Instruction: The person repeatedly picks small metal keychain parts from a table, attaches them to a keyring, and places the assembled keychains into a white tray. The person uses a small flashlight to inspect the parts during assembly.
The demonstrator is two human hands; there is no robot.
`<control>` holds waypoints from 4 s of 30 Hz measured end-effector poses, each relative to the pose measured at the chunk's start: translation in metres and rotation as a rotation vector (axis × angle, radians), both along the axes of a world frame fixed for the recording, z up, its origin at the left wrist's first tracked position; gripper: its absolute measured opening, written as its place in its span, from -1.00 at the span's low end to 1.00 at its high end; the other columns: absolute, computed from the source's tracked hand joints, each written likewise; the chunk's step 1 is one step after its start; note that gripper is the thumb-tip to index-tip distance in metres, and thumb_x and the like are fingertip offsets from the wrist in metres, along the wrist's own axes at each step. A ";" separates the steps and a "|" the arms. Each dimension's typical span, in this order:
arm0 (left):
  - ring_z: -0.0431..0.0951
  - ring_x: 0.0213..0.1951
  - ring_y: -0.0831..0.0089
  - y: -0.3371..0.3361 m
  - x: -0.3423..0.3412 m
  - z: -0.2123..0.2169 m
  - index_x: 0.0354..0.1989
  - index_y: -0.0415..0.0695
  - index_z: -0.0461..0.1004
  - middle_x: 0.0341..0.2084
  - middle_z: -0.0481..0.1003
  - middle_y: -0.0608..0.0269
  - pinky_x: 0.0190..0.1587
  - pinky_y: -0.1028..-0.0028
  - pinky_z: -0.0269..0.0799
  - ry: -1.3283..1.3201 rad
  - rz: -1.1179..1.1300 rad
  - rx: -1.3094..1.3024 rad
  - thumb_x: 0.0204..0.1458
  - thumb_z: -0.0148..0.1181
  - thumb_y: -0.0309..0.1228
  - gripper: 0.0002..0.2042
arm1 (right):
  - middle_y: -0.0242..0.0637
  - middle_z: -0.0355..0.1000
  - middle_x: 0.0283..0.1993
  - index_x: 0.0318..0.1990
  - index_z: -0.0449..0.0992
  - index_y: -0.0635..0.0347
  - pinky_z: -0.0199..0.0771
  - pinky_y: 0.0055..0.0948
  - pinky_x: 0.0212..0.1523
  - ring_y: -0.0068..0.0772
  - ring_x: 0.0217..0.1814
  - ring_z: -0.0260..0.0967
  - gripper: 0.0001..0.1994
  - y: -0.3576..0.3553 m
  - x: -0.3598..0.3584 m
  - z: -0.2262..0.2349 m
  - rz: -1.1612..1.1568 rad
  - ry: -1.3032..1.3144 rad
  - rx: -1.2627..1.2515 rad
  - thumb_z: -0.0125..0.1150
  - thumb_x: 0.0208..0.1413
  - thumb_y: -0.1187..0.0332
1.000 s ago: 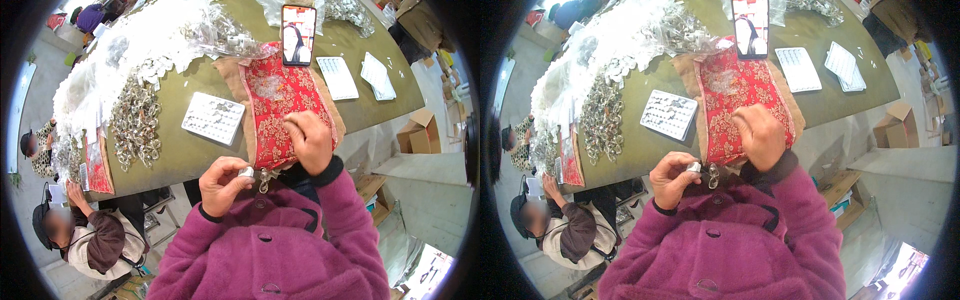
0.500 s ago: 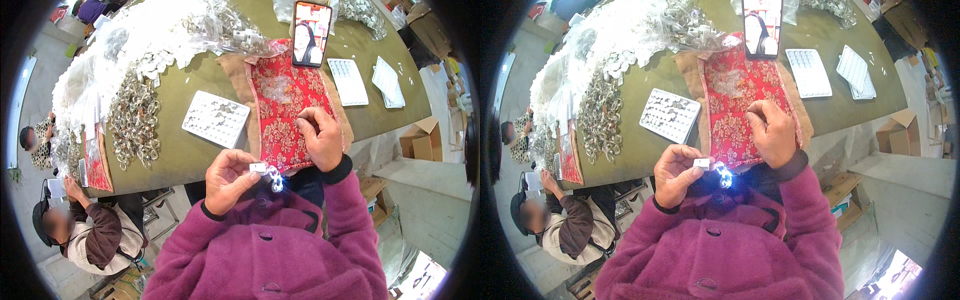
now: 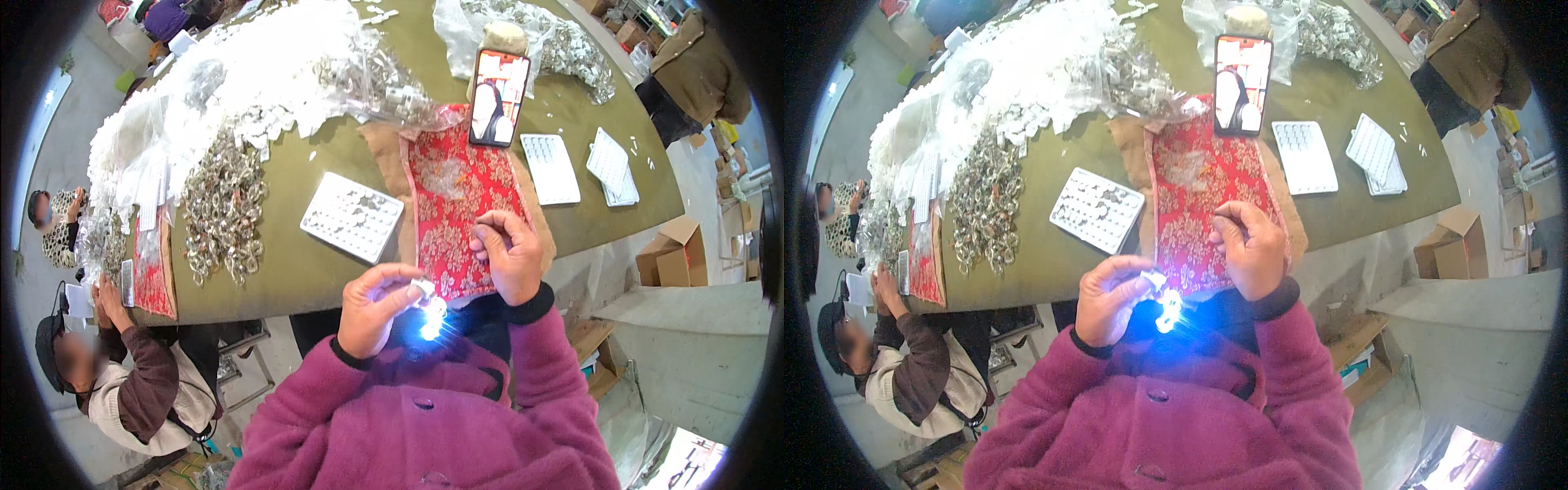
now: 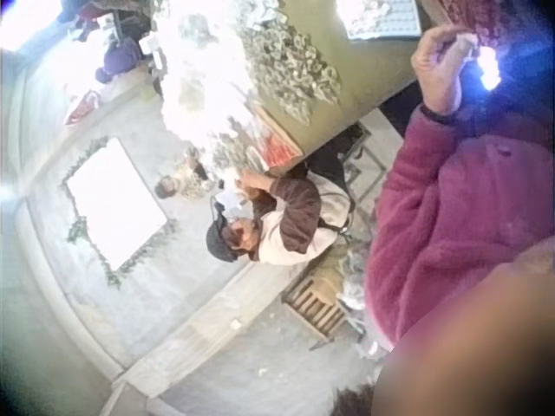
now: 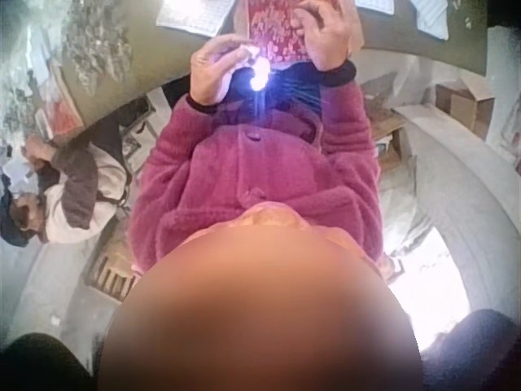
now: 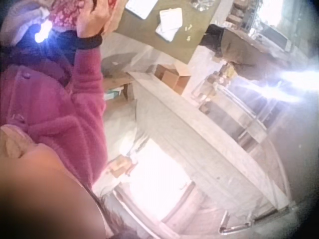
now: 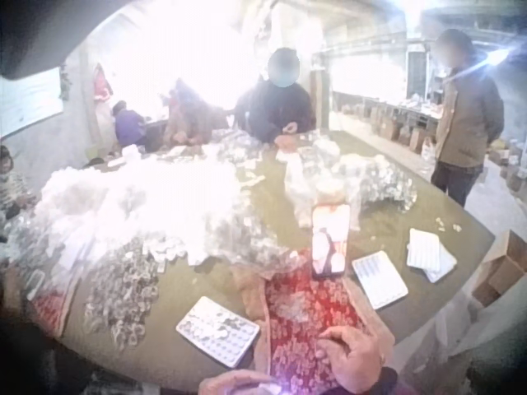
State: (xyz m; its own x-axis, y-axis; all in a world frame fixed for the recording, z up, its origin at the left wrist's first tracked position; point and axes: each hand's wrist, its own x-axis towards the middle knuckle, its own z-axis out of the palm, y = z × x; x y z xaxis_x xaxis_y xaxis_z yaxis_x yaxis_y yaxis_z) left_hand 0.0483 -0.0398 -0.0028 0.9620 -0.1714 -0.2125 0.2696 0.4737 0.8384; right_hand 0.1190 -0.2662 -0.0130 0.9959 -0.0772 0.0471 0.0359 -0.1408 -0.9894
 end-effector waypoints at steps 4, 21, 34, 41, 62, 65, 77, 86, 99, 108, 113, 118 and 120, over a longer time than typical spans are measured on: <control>0.69 -0.16 0.39 -0.005 -0.004 -0.004 0.16 -0.31 0.57 -0.12 0.66 0.14 -0.04 0.42 0.64 0.020 0.036 -0.073 0.26 0.32 -0.56 -0.69 | -0.28 0.59 -0.30 -0.13 0.58 0.31 0.57 -0.53 -0.35 -0.54 -0.33 0.59 -0.94 0.004 -0.010 -0.001 0.008 -0.033 -0.001 0.32 0.30 0.55; 0.65 -0.16 0.36 0.010 -0.012 -0.010 0.14 -0.33 0.55 -0.13 0.64 0.08 -0.05 0.35 0.64 0.119 -0.026 -0.479 0.28 0.30 -0.53 -0.71 | -0.23 0.49 -0.27 -0.13 0.54 0.28 0.52 -0.38 -0.23 -0.33 -0.28 0.52 -0.88 0.037 -0.051 0.030 0.403 -0.326 -0.206 0.34 0.22 0.59; 0.68 -0.30 0.47 0.033 -0.024 -0.003 0.02 -0.31 0.63 -0.25 0.68 0.18 -0.19 0.48 0.65 0.093 0.018 -0.267 0.27 0.33 -0.52 -0.80 | -0.14 0.48 -0.30 -0.17 0.56 0.29 0.52 -0.27 -0.23 -0.10 -0.28 0.52 -0.85 0.061 -0.052 0.047 0.542 -0.380 -0.252 0.36 0.12 0.63; 0.68 -0.33 0.41 0.058 -0.038 -0.005 0.00 -0.28 0.60 -0.23 0.66 0.12 -0.25 0.42 0.67 0.092 -0.019 -0.266 0.27 0.31 -0.55 -0.82 | -0.15 0.49 -0.30 -0.21 0.57 0.27 0.52 -0.31 -0.22 -0.15 -0.27 0.53 -0.89 0.078 -0.055 0.042 0.657 -0.142 -0.144 0.34 0.14 0.59; 0.65 -0.01 0.34 0.143 0.189 0.107 0.28 -0.37 0.45 0.04 0.55 0.00 0.04 0.41 0.63 -0.595 0.405 0.667 0.31 0.27 -0.44 -0.58 | -0.46 0.48 -0.33 -0.06 0.55 0.27 0.42 -0.64 -0.41 -0.70 -0.42 0.42 -0.93 0.073 -0.009 -0.021 0.333 -0.197 -0.009 0.28 0.37 0.53; 0.64 -0.13 0.48 0.191 0.122 0.084 0.16 -0.37 0.54 -0.06 0.61 0.11 -0.09 0.51 0.57 -0.415 0.466 0.981 0.26 0.31 -0.47 -0.66 | -0.44 0.48 -0.30 -0.06 0.56 0.28 0.42 -0.62 -0.40 -0.68 -0.43 0.42 -0.92 0.071 -0.008 -0.019 0.356 -0.254 -0.025 0.28 0.35 0.55; 0.58 -0.18 0.11 0.199 -0.029 -0.010 0.05 -0.17 0.58 -0.17 0.52 0.04 -0.15 0.29 0.53 -0.303 0.678 1.540 0.01 0.43 -0.57 -0.62 | -0.33 0.47 -0.30 -0.10 0.58 0.30 0.44 -0.51 -0.31 -0.54 -0.34 0.44 -0.91 0.075 -0.015 -0.019 0.342 -0.204 -0.025 0.32 0.29 0.56; 0.62 -0.33 0.40 0.222 -0.025 -0.009 -0.06 -0.19 0.64 -0.28 0.56 0.15 -0.27 0.42 0.54 -0.216 0.792 1.449 0.06 0.36 -0.63 -0.75 | -0.36 0.46 -0.33 -0.09 0.58 0.31 0.42 -0.51 -0.32 -0.57 -0.37 0.40 -0.91 0.083 -0.017 -0.017 0.276 -0.327 -0.155 0.32 0.30 0.54; 0.59 -0.17 0.14 0.230 0.006 0.013 -0.19 -0.10 0.64 -0.27 0.56 0.12 -0.15 0.24 0.54 -0.544 0.648 1.621 -0.04 0.40 -0.61 -0.77 | -0.27 0.54 -0.28 -0.12 0.62 0.30 0.49 -0.44 -0.22 -0.44 -0.28 0.49 -0.91 0.086 -0.021 -0.018 0.254 -0.276 -0.165 0.36 0.27 0.51; 0.59 -0.41 0.58 0.235 0.048 0.026 -0.26 -0.10 0.58 -0.39 0.61 0.39 -0.39 0.56 0.54 -0.334 0.654 0.792 0.06 0.49 -0.59 -0.82 | -0.22 0.56 -0.28 -0.12 0.62 0.26 0.55 -0.39 -0.19 -0.36 -0.24 0.55 -0.88 0.085 -0.019 -0.015 0.237 -0.470 -0.218 0.38 0.21 0.55; 0.60 -0.42 0.61 0.225 0.043 0.034 -0.24 -0.10 0.54 -0.40 0.59 0.36 -0.43 0.60 0.56 -0.173 0.559 0.502 0.19 0.41 -0.55 -0.87 | -0.19 0.55 -0.25 -0.12 0.62 0.27 0.55 -0.38 -0.19 -0.31 -0.24 0.57 -0.88 0.083 -0.017 -0.017 0.240 -0.493 -0.219 0.40 0.21 0.51; 0.62 -0.33 0.50 0.158 0.009 0.037 -0.22 -0.14 0.58 -0.33 0.61 0.27 -0.27 0.51 0.57 -0.489 0.468 0.872 0.02 0.42 -0.71 -0.78 | -0.16 0.54 -0.09 -0.02 0.61 0.26 0.52 -0.32 -0.01 -0.23 -0.08 0.53 -0.77 0.090 -0.020 0.001 0.182 -0.486 -0.171 0.41 0.18 0.53; 0.63 -0.28 0.38 0.124 -0.004 0.034 -0.22 -0.17 0.60 -0.30 0.62 0.20 -0.25 0.45 0.56 -0.709 0.407 1.105 -0.09 0.43 -0.76 -0.71 | -0.10 0.54 0.10 0.09 0.60 0.22 0.48 -0.12 0.23 0.04 0.18 0.48 -0.62 0.095 -0.022 0.015 0.207 -0.707 -0.246 0.46 0.09 0.47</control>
State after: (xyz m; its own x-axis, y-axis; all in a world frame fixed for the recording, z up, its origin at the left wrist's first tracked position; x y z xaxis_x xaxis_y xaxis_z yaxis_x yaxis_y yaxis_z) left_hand 0.0442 0.0846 0.0311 0.8617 0.0818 0.5007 -0.3667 -0.5817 0.7261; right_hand 0.0972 -0.1713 0.0021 0.7160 0.2017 0.6683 0.6962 -0.2752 -0.6629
